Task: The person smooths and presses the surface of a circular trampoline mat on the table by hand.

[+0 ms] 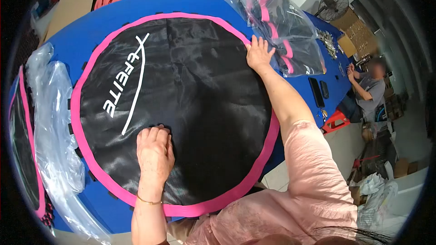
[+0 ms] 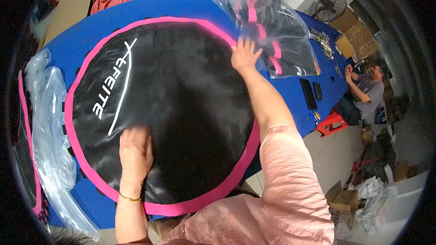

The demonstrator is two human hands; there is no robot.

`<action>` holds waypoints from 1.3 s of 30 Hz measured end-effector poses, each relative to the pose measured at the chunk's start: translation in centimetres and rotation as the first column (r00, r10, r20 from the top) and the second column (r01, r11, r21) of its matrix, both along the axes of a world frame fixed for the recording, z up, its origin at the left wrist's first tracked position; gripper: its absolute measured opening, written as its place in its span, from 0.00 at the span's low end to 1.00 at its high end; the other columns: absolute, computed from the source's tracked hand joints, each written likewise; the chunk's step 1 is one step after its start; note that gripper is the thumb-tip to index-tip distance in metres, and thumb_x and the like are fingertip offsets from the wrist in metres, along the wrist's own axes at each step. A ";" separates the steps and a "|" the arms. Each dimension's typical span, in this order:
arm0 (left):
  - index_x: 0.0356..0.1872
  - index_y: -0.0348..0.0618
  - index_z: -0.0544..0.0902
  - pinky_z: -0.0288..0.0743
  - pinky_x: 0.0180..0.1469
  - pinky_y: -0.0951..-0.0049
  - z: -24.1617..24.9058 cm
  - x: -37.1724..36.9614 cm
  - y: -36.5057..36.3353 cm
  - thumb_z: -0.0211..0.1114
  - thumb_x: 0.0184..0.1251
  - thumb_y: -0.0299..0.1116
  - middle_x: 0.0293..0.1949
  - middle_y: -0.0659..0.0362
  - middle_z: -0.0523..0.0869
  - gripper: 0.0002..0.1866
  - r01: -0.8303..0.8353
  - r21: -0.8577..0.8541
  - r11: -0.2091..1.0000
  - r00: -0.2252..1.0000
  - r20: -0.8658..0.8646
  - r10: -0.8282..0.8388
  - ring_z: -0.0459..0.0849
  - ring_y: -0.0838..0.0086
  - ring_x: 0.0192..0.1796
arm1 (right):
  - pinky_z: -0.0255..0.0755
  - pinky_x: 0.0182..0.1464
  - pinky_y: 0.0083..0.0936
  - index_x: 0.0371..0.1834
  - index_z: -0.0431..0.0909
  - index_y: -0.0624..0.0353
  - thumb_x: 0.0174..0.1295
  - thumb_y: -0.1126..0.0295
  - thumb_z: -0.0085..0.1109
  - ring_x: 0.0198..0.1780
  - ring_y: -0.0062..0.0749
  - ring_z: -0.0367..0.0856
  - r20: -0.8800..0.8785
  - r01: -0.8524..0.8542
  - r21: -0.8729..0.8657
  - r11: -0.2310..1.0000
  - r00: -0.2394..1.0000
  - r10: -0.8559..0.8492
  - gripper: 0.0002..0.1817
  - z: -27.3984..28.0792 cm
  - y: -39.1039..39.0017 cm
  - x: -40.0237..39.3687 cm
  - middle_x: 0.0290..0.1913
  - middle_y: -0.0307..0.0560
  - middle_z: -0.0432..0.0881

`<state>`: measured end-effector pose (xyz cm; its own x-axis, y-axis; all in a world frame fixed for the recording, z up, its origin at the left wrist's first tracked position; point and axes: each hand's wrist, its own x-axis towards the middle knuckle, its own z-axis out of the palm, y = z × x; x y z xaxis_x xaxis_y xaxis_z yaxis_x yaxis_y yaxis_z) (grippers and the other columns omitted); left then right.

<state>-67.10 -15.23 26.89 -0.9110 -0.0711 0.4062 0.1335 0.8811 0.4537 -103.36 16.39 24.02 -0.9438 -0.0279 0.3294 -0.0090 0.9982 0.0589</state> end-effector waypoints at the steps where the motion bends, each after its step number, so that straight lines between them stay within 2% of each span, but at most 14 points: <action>1: 0.40 0.36 0.85 0.75 0.59 0.57 0.0 0.0 0.0 0.68 0.60 0.21 0.44 0.50 0.87 0.07 0.000 0.010 1.000 1.000 0.013 0.000 0.83 0.54 0.48 | 0.42 0.77 0.77 0.83 0.56 0.47 0.79 0.47 0.44 0.84 0.54 0.53 0.002 0.006 -0.016 1.000 1.000 -0.006 0.33 0.0 -0.8 -0.7 0.83 0.55 0.58; 9: 0.40 0.33 0.85 0.75 0.60 0.55 0.3 -0.2 0.5 0.67 0.61 0.21 0.46 0.47 0.87 0.07 0.013 -0.001 1.000 1.000 0.024 -0.013 0.82 0.52 0.50 | 0.36 0.80 0.72 0.85 0.53 0.45 0.78 0.42 0.43 0.85 0.53 0.49 0.054 -0.039 -0.104 0.994 0.997 0.045 0.38 0.3 -7.9 -3.4 0.85 0.54 0.54; 13: 0.41 0.33 0.85 0.75 0.60 0.55 0.3 -0.2 0.7 0.66 0.62 0.22 0.47 0.47 0.87 0.07 0.003 -0.054 0.999 1.000 0.027 -0.002 0.82 0.51 0.50 | 0.34 0.80 0.71 0.87 0.49 0.45 0.77 0.38 0.39 0.86 0.55 0.47 0.104 -0.130 -0.136 0.982 0.984 0.144 0.41 0.2 -12.6 -2.6 0.86 0.56 0.50; 14: 0.41 0.33 0.85 0.75 0.60 0.55 0.4 -0.1 0.7 0.66 0.62 0.22 0.47 0.47 0.87 0.07 0.009 -0.057 0.998 0.999 0.033 -0.008 0.82 0.51 0.50 | 0.33 0.79 0.74 0.86 0.50 0.47 0.77 0.39 0.41 0.86 0.55 0.46 0.124 -0.164 -0.186 0.969 0.974 0.189 0.40 0.8 -14.1 -1.6 0.86 0.57 0.51; 15: 0.41 0.32 0.85 0.75 0.60 0.55 0.6 -0.1 0.7 0.66 0.62 0.22 0.47 0.47 0.87 0.07 0.009 -0.037 0.999 0.998 0.055 -0.007 0.83 0.51 0.51 | 0.34 0.77 0.78 0.85 0.54 0.48 0.76 0.40 0.44 0.85 0.56 0.47 0.081 -0.203 -0.162 0.966 0.973 0.218 0.40 0.3 -15.6 -1.4 0.85 0.56 0.52; 16: 0.41 0.32 0.84 0.75 0.59 0.55 0.7 -0.2 0.8 0.66 0.62 0.22 0.47 0.47 0.87 0.07 0.010 -0.016 1.000 0.997 0.075 -0.009 0.83 0.51 0.51 | 0.37 0.76 0.79 0.83 0.58 0.49 0.76 0.40 0.46 0.84 0.56 0.50 -0.073 -0.268 -0.096 0.959 0.962 0.262 0.39 -1.3 -17.1 -1.3 0.84 0.57 0.54; 17: 0.41 0.32 0.84 0.75 0.59 0.55 0.6 -0.3 0.8 0.66 0.62 0.22 0.47 0.47 0.87 0.07 0.019 -0.018 1.000 0.997 0.073 -0.018 0.83 0.51 0.51 | 0.39 0.75 0.78 0.82 0.59 0.50 0.76 0.40 0.45 0.83 0.56 0.52 -0.006 -0.312 -0.145 0.939 0.949 0.315 0.39 -0.7 -18.6 -0.3 0.84 0.57 0.55; 18: 0.40 0.32 0.84 0.76 0.59 0.55 0.5 -0.3 0.8 0.66 0.62 0.22 0.47 0.47 0.87 0.07 0.016 -0.008 1.000 0.998 0.066 -0.015 0.83 0.51 0.50 | 0.40 0.76 0.78 0.83 0.58 0.49 0.76 0.41 0.45 0.83 0.55 0.52 -0.022 -0.337 -0.143 0.930 0.941 0.338 0.38 -1.0 -20.1 0.3 0.84 0.56 0.55; 19: 0.40 0.33 0.84 0.76 0.58 0.55 0.4 -0.2 0.7 0.66 0.62 0.21 0.47 0.47 0.87 0.06 0.012 0.003 1.000 0.998 0.059 -0.012 0.83 0.52 0.50 | 0.37 0.77 0.76 0.84 0.57 0.48 0.77 0.41 0.44 0.84 0.55 0.51 -0.004 -0.360 -0.137 0.923 0.932 0.363 0.38 -0.6 -21.1 1.6 0.85 0.55 0.54; 21: 0.40 0.34 0.84 0.77 0.57 0.56 0.3 -0.3 0.5 0.67 0.62 0.21 0.46 0.48 0.88 0.06 0.021 -0.010 1.000 1.000 0.024 -0.020 0.83 0.53 0.50 | 0.35 0.79 0.73 0.85 0.55 0.47 0.78 0.41 0.43 0.85 0.54 0.48 0.041 -0.385 -0.230 0.894 0.914 0.404 0.38 -0.4 -22.5 3.2 0.85 0.55 0.54; 25: 0.40 0.35 0.85 0.78 0.56 0.58 0.2 0.0 0.4 0.67 0.62 0.21 0.46 0.49 0.88 0.06 0.015 -0.023 1.000 1.000 0.012 -0.014 0.84 0.53 0.48 | 0.32 0.80 0.71 0.86 0.52 0.46 0.78 0.41 0.42 0.86 0.53 0.46 0.102 -0.401 -0.201 0.894 0.899 0.426 0.39 0.1 -20.8 5.1 0.86 0.54 0.51; 29: 0.40 0.35 0.85 0.79 0.55 0.59 0.2 0.1 0.2 0.66 0.63 0.21 0.45 0.49 0.88 0.06 0.018 -0.028 0.999 0.999 0.036 -0.017 0.84 0.53 0.48 | 0.34 0.79 0.74 0.86 0.51 0.47 0.79 0.42 0.39 0.86 0.55 0.46 0.079 -0.295 -0.124 0.947 0.949 0.306 0.38 -0.1 -14.6 5.0 0.86 0.54 0.52; 35: 0.39 0.35 0.86 0.78 0.52 0.59 0.0 0.0 0.2 0.67 0.63 0.22 0.40 0.51 0.86 0.05 0.015 -0.032 0.999 0.998 -0.064 -0.017 0.82 0.54 0.45 | 0.32 0.79 0.74 0.87 0.49 0.44 0.78 0.38 0.35 0.87 0.56 0.43 0.129 -0.017 -0.027 0.999 0.992 0.020 0.40 0.2 -2.4 5.4 0.87 0.55 0.47; 39: 0.35 0.39 0.85 0.77 0.50 0.58 -0.7 -0.2 0.0 0.67 0.60 0.23 0.36 0.52 0.83 0.03 0.011 -0.051 0.999 0.995 -0.094 -0.016 0.81 0.55 0.44 | 0.32 0.80 0.73 0.87 0.47 0.43 0.78 0.38 0.34 0.87 0.55 0.42 0.169 0.112 -0.026 0.993 0.980 -0.106 0.40 0.9 0.1 6.9 0.88 0.54 0.46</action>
